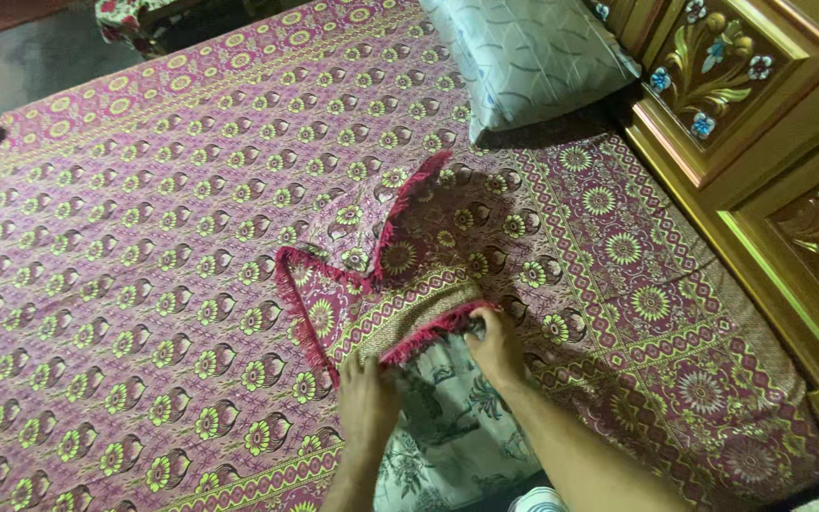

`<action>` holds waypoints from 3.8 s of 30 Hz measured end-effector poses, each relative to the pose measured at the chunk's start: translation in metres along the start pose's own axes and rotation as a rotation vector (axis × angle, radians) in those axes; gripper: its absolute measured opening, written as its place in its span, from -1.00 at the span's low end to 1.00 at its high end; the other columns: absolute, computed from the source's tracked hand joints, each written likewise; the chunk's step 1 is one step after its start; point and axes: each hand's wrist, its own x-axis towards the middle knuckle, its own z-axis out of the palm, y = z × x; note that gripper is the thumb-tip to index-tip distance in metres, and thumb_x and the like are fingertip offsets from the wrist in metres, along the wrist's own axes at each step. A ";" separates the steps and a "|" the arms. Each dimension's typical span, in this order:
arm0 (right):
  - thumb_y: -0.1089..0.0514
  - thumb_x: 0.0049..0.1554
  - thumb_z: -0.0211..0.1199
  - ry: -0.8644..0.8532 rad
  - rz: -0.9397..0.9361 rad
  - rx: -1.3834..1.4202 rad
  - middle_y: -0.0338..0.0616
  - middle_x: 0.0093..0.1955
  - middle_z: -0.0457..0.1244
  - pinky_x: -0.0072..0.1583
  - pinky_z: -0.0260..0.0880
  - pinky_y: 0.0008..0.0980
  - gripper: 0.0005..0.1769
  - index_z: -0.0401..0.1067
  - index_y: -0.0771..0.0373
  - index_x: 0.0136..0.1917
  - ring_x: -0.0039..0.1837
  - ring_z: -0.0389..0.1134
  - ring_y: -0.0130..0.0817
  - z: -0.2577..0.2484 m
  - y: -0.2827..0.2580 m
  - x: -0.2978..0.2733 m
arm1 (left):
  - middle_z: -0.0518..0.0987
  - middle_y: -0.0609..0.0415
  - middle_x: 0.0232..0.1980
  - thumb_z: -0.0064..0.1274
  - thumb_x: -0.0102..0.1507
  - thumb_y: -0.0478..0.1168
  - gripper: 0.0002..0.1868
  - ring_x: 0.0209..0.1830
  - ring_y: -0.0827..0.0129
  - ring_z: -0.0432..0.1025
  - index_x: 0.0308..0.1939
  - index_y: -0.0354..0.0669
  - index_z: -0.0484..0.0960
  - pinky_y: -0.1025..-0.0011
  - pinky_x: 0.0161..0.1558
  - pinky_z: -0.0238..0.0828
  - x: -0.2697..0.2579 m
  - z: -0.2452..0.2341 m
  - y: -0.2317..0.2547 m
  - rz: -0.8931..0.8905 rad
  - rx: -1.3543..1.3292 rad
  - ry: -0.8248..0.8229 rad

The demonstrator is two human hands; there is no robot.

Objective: The person picks up a decorative pillowcase and a pillow from a bed. They insert the pillow into the case, adjusting the fabric to fit the corners and smoothing the surface until the pillow is fully covered.

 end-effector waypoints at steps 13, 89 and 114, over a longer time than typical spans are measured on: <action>0.20 0.29 -0.04 -0.212 0.279 0.373 0.06 0.15 0.37 0.15 0.45 -0.14 -0.66 0.42 0.31 0.25 0.10 0.42 -0.18 0.054 0.087 0.057 | 0.42 -0.23 0.37 0.03 0.20 -0.36 -0.47 0.34 -0.13 0.31 0.28 -0.32 0.44 0.07 0.29 0.30 0.040 -0.002 0.092 0.532 -0.352 0.153; 0.10 0.19 0.20 -0.518 -0.145 0.363 -0.03 0.24 0.39 0.36 0.38 -0.25 -0.58 0.46 0.25 0.30 0.30 0.40 -0.24 -0.075 -0.056 0.004 | 0.61 0.10 -0.36 0.06 0.23 -0.40 -0.89 -0.44 0.48 0.36 -0.21 -0.31 0.69 0.43 -0.42 0.23 0.127 0.099 0.051 -0.122 -1.554 0.457; 0.16 0.33 0.04 -0.228 0.480 0.133 -0.12 0.53 0.17 0.05 0.54 -0.09 -0.37 0.10 -0.20 0.62 0.15 0.44 0.08 -0.049 -0.004 0.028 | 0.25 -0.32 0.50 0.06 0.33 0.04 -0.41 0.55 -0.07 0.13 0.33 -0.15 0.32 -0.17 0.45 0.04 0.038 -0.037 -0.022 -0.197 0.324 0.216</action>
